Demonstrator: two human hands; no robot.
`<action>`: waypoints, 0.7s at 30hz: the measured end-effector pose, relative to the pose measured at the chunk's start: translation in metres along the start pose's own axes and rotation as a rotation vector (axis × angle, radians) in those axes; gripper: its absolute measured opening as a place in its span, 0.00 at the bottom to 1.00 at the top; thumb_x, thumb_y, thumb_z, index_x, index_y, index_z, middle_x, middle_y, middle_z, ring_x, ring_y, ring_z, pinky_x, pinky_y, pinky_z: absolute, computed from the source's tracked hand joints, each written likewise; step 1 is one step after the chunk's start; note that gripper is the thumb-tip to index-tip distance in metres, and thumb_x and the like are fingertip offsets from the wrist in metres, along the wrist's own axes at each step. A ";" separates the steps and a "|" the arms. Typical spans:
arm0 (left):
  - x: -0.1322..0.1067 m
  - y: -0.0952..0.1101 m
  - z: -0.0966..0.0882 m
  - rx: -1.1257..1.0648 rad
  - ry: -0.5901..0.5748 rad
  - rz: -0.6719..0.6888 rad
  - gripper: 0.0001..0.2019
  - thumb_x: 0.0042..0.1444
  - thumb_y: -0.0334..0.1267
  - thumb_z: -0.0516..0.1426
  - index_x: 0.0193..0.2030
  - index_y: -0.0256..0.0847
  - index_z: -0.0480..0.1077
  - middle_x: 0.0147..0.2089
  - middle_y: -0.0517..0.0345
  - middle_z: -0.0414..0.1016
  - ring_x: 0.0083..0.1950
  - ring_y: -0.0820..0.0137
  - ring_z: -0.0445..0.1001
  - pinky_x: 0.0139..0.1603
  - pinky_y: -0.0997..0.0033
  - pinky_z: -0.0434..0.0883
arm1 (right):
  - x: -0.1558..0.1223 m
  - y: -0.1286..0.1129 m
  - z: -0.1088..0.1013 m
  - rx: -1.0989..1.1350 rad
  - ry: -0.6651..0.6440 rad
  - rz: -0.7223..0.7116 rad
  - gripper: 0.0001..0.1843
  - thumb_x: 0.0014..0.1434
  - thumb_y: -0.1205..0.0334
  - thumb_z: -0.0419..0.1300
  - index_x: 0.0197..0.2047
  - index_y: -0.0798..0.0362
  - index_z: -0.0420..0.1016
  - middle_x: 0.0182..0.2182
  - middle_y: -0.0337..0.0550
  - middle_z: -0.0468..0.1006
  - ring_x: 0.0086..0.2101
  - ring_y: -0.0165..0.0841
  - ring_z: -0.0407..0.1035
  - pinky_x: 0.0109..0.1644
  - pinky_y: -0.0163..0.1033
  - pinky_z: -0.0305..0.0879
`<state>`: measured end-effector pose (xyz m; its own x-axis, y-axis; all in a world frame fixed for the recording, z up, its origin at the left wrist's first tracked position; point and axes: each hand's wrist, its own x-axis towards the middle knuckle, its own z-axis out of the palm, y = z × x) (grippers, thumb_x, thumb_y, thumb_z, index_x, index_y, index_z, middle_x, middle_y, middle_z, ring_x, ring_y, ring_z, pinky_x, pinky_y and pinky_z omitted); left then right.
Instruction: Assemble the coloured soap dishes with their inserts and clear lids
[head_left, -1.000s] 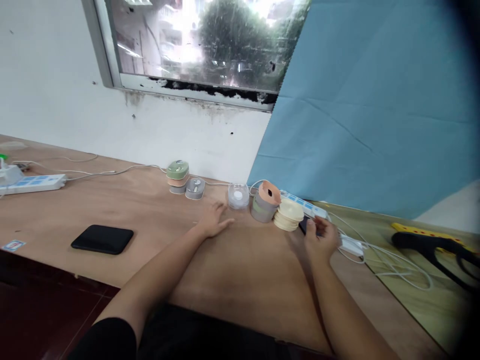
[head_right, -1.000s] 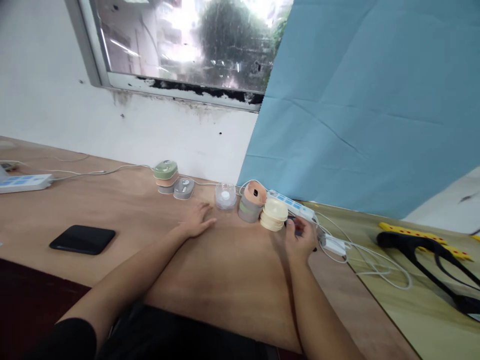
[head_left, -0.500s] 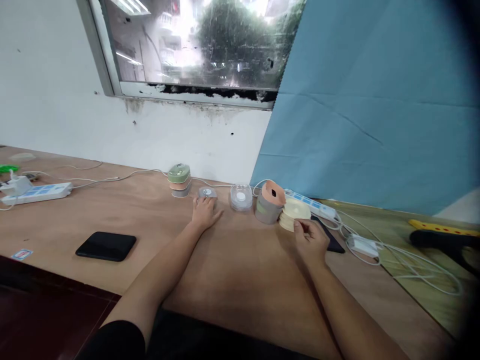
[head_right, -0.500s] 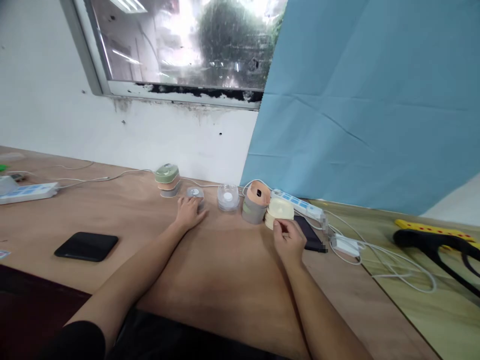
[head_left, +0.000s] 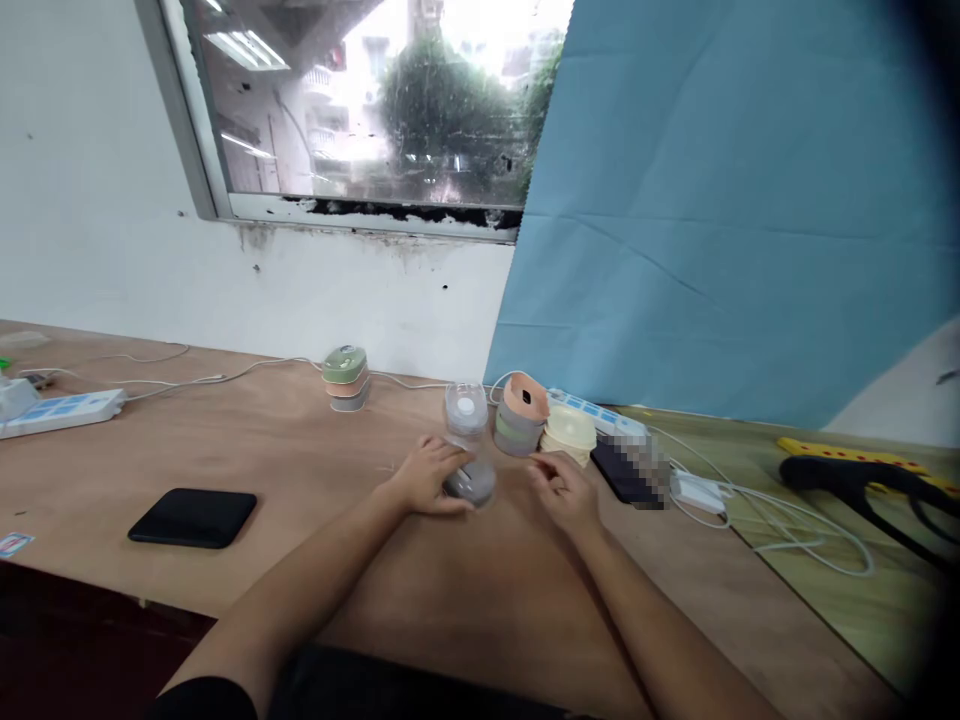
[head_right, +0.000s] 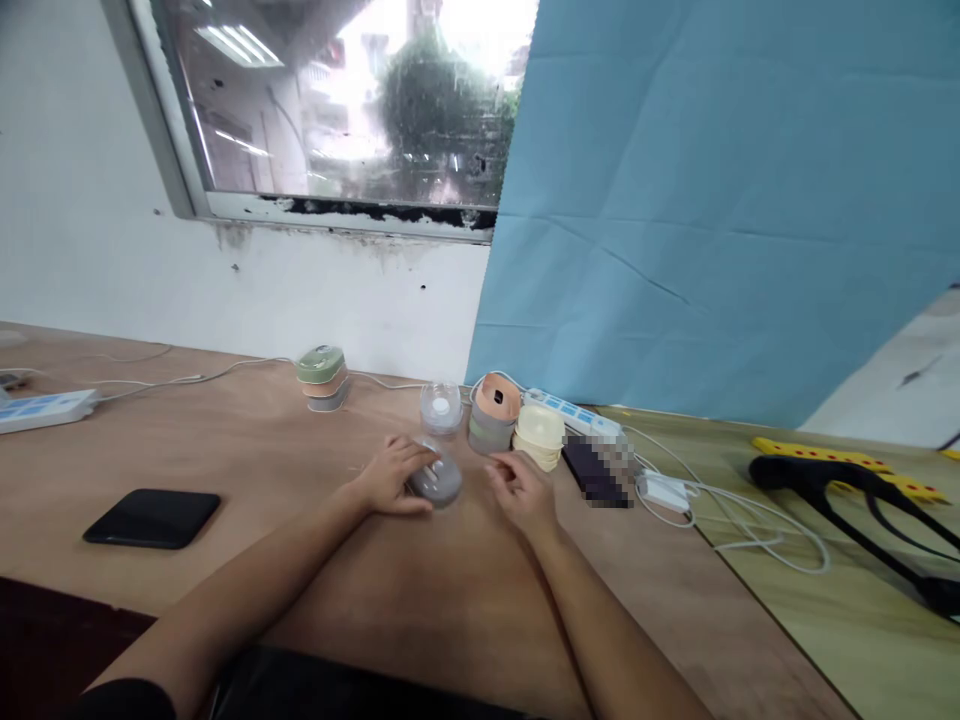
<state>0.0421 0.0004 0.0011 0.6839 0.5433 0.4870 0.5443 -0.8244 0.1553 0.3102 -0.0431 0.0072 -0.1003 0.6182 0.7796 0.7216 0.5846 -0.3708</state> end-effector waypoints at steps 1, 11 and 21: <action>0.001 0.003 0.001 -0.032 -0.007 0.060 0.42 0.46 0.69 0.54 0.62 0.43 0.63 0.61 0.43 0.67 0.59 0.51 0.64 0.59 0.52 0.54 | 0.000 -0.004 0.003 0.033 -0.100 -0.020 0.15 0.58 0.53 0.59 0.45 0.52 0.74 0.34 0.46 0.77 0.33 0.35 0.71 0.38 0.39 0.68; 0.000 -0.001 0.005 -0.239 -0.118 0.031 0.47 0.44 0.65 0.59 0.66 0.39 0.55 0.62 0.41 0.66 0.60 0.52 0.67 0.60 0.55 0.62 | 0.001 -0.016 0.016 0.096 -0.409 0.127 0.18 0.58 0.48 0.58 0.46 0.50 0.76 0.39 0.46 0.79 0.38 0.38 0.73 0.43 0.43 0.69; -0.003 -0.008 0.005 -0.417 -0.094 -0.190 0.44 0.39 0.60 0.65 0.62 0.42 0.63 0.59 0.47 0.70 0.57 0.55 0.71 0.58 0.56 0.67 | -0.006 0.009 0.013 0.251 -0.408 0.219 0.25 0.60 0.43 0.54 0.52 0.52 0.72 0.40 0.48 0.79 0.38 0.38 0.73 0.40 0.42 0.70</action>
<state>0.0382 0.0064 -0.0063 0.6426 0.6867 0.3399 0.4355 -0.6922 0.5755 0.3088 -0.0348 -0.0075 -0.2598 0.8651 0.4290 0.5745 0.4956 -0.6514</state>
